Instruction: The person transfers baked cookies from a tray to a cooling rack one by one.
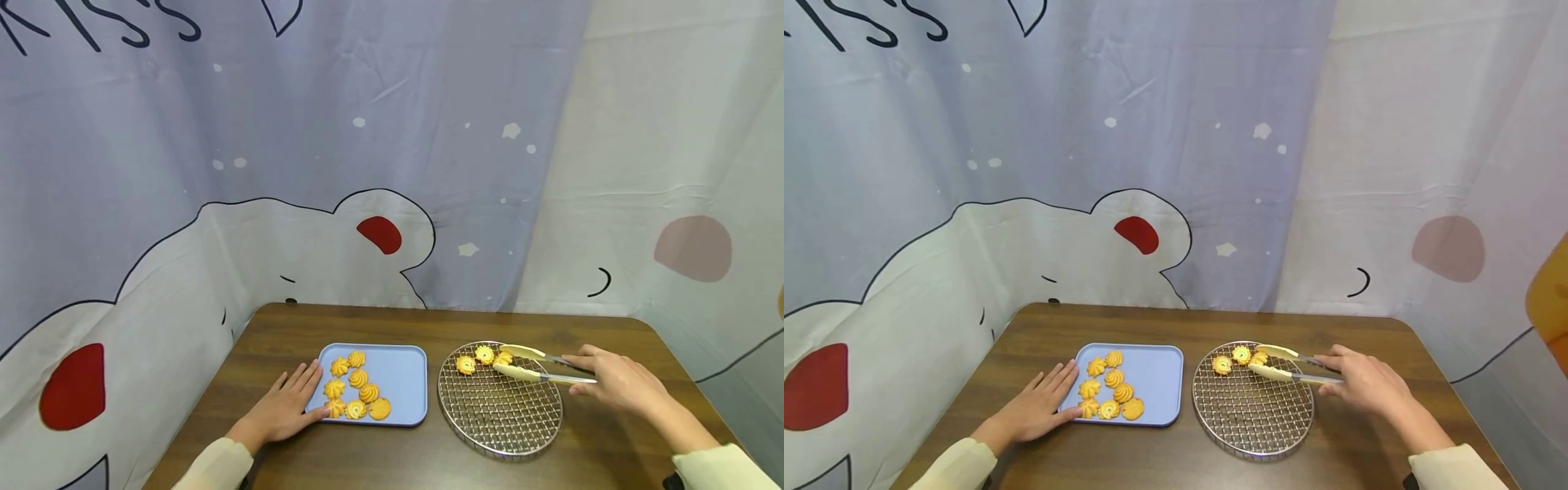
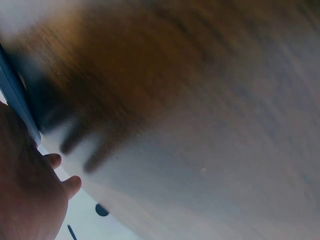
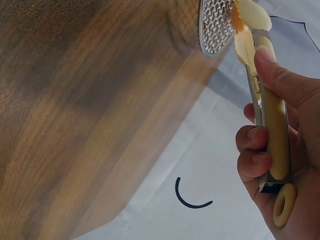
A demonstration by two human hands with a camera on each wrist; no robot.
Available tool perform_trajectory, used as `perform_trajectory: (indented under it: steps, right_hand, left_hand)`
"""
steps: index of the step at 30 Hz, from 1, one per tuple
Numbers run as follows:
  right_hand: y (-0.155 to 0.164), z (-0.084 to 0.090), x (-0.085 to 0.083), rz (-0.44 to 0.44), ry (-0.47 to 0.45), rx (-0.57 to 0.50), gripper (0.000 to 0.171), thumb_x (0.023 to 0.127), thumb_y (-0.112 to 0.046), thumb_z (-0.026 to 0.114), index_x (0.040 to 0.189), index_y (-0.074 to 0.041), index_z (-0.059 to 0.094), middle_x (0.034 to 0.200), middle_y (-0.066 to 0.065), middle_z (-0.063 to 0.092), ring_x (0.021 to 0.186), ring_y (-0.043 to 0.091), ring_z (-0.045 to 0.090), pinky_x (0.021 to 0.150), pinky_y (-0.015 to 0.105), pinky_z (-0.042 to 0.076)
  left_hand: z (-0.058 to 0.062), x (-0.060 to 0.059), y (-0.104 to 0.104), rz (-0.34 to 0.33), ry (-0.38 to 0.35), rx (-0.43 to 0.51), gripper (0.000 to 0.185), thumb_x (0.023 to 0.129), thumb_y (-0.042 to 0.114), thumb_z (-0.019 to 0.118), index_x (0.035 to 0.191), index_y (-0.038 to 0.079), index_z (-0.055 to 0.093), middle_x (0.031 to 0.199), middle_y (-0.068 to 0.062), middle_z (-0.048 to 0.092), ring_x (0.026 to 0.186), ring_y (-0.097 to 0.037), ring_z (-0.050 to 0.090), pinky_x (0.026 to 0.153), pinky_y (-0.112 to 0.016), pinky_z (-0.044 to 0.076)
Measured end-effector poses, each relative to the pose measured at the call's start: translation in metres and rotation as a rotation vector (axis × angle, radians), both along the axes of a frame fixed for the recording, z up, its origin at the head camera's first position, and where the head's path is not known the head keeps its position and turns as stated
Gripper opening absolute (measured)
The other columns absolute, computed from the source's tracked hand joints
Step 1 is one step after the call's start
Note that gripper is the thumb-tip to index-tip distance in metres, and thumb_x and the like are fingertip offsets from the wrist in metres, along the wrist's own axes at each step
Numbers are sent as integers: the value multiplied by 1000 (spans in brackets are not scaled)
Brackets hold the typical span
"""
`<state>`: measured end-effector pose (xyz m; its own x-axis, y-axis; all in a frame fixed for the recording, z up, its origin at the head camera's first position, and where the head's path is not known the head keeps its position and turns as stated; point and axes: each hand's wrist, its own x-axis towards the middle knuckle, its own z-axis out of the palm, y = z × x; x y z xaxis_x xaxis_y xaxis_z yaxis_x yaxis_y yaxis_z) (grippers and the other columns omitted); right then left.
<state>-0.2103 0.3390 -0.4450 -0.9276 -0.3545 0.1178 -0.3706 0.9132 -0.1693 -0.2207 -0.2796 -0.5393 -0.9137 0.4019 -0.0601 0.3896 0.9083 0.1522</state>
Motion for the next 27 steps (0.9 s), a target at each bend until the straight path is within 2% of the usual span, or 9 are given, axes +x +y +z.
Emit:
perform_trajectory:
  steps: [13,27]
  right_hand:
    - [2,-5,5,-36,-10,22,63,78,-44,84,130,-13,70,109,-5,63,72,5,55,53,29,40]
    - [-3,-10,12,-80,-3,22,66,77,-50,82,131,-13,70,104,-8,60,69,6,51,52,30,39]
  left_hand:
    - [-4,-15,-4,-24,-7,7,91,99,73,35,162,9,22,170,-9,15,155,-36,17,119,-65,15]
    - [-7,-31,-6,-62,4,9,91,99,72,35,162,9,22,170,-8,15,155,-36,17,120,-64,16]
